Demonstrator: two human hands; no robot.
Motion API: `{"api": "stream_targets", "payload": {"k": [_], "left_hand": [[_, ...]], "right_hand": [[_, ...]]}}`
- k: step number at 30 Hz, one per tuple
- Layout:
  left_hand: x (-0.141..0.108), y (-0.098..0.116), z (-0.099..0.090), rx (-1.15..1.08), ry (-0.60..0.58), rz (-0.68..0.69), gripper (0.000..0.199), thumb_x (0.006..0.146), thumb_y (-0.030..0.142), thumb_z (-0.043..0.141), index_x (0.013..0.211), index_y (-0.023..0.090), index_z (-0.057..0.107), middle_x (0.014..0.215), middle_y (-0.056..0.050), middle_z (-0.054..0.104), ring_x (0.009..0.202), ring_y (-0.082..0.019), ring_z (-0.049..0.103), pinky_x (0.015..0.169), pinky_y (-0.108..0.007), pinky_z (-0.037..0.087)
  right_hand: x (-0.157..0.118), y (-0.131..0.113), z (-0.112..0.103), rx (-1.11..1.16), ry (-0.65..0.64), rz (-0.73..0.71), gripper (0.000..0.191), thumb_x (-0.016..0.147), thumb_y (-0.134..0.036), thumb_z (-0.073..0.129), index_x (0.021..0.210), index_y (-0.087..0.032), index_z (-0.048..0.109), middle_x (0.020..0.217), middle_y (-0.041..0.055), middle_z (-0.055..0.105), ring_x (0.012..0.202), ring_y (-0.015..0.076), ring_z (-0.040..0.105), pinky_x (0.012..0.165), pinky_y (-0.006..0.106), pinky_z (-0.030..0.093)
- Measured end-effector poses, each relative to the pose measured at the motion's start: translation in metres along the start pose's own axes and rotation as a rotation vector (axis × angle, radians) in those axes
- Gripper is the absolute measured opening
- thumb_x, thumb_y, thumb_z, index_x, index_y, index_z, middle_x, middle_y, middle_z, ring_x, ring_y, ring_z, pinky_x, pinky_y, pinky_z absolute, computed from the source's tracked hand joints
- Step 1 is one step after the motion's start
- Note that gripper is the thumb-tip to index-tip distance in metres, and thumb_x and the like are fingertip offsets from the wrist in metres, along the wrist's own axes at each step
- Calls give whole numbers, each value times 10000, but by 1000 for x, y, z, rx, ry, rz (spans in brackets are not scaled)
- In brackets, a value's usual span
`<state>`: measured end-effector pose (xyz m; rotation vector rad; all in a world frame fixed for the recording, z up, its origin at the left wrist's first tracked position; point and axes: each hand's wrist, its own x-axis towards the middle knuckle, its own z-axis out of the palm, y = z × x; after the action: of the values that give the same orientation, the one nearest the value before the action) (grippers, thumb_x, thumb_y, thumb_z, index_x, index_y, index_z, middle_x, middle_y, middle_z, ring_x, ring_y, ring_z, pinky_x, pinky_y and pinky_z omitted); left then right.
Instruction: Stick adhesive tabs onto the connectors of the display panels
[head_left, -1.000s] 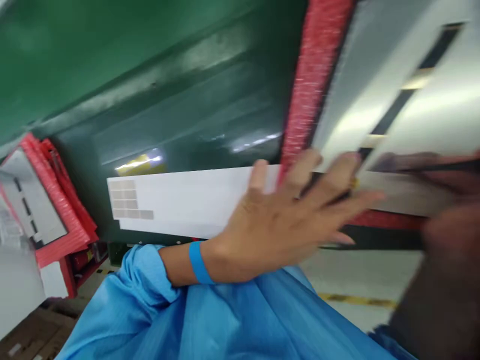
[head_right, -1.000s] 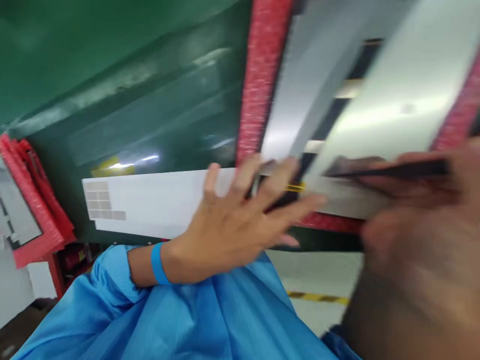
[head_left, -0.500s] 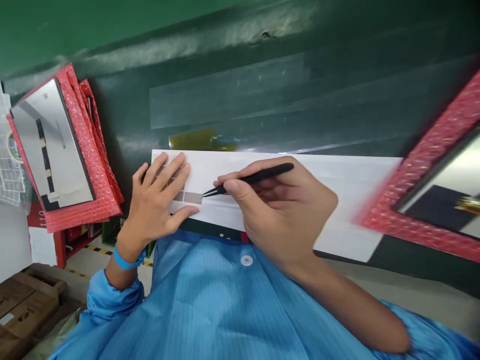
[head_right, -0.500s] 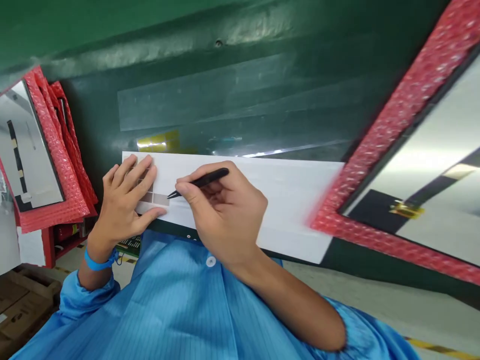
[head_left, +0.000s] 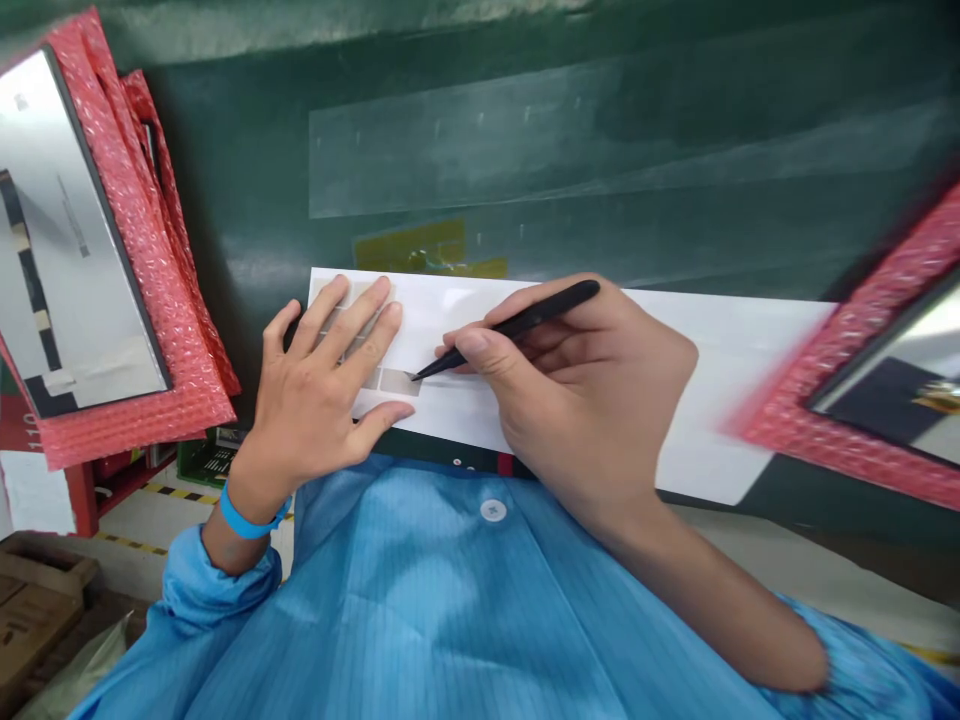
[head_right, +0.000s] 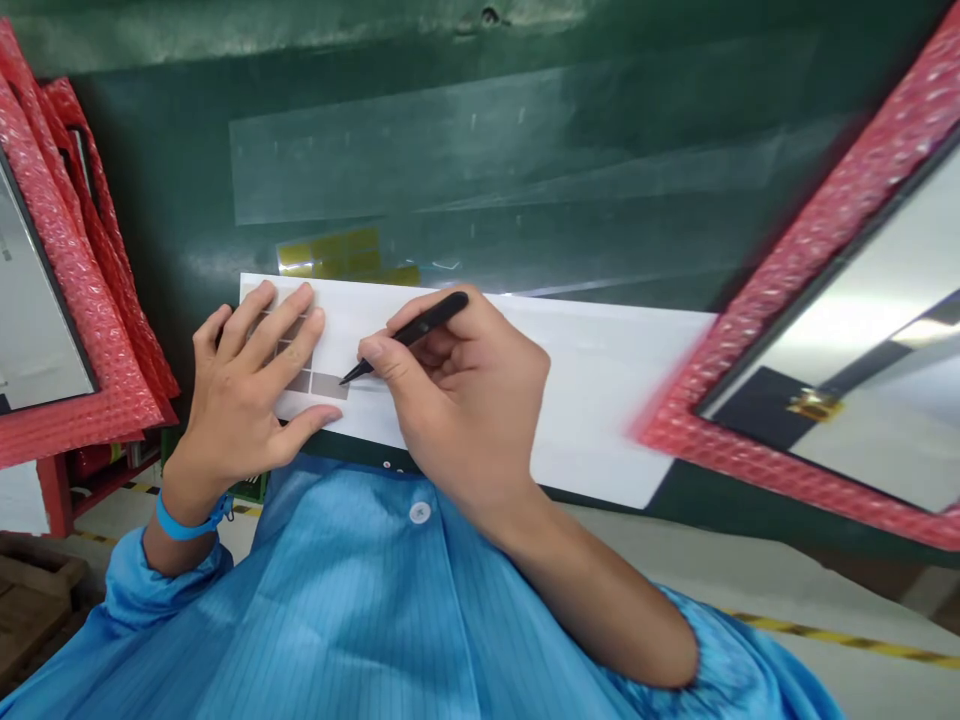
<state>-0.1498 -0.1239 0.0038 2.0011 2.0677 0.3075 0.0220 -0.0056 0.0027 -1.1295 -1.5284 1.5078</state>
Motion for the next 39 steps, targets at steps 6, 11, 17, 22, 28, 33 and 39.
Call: {"api": "stream_targets", "payload": {"k": [6,11,17,22,28,33,39], "left_hand": [[1,-2,1,23,-9,-9,822,962,642,698,1631,222,473,1705,-131,491,1600,-382,416,1283,-536,233],[2,-9,-7,41,14,35,773,995,598,646,1652,244,444,1703,-118,497,1583,-396,435,1260,-565,271],[25,1,-31,75,84,20,606,1000,526,696,1551,300,586,1659,-136,547,1506,-500,512,1229,-702,264],[81,92,-17,-107,295,188,287,987,234,734,1273,215,714,1330,-166,753,1249,-367,711,1057,-579,469],[143,183,54,-244,319,283,188,1052,180,622,1186,138,746,1260,-145,778,1221,-294,676,976,-459,454],[148,188,65,-221,270,252,229,1034,185,648,1220,114,762,1280,-174,759,1243,-319,634,1008,-463,454],[149,186,60,-223,277,263,232,1005,172,692,1213,106,772,1259,-201,750,1237,-330,636,1012,-476,480]], "right_hand": [[-6,3,5,112,38,-66,173,866,-256,905,869,-260,732,758,-22,759,650,187,774,579,277,669],[-6,-4,-19,349,125,-148,190,882,-299,899,922,-260,717,781,-10,796,628,208,776,574,326,692],[25,-5,-149,275,407,-263,265,757,-291,987,841,-221,745,683,9,764,520,203,733,498,290,670],[36,-2,-231,148,571,-118,389,583,-331,1066,738,-163,751,616,53,730,481,220,708,404,284,629],[44,3,-236,185,470,76,436,589,-401,1059,698,-177,702,616,49,735,494,232,734,341,231,576],[46,4,-244,182,496,31,385,654,-366,1045,683,-169,715,637,49,740,502,236,743,329,230,575],[49,1,-237,157,448,43,391,673,-368,1045,689,-154,718,625,54,711,533,275,754,347,297,606]]}}
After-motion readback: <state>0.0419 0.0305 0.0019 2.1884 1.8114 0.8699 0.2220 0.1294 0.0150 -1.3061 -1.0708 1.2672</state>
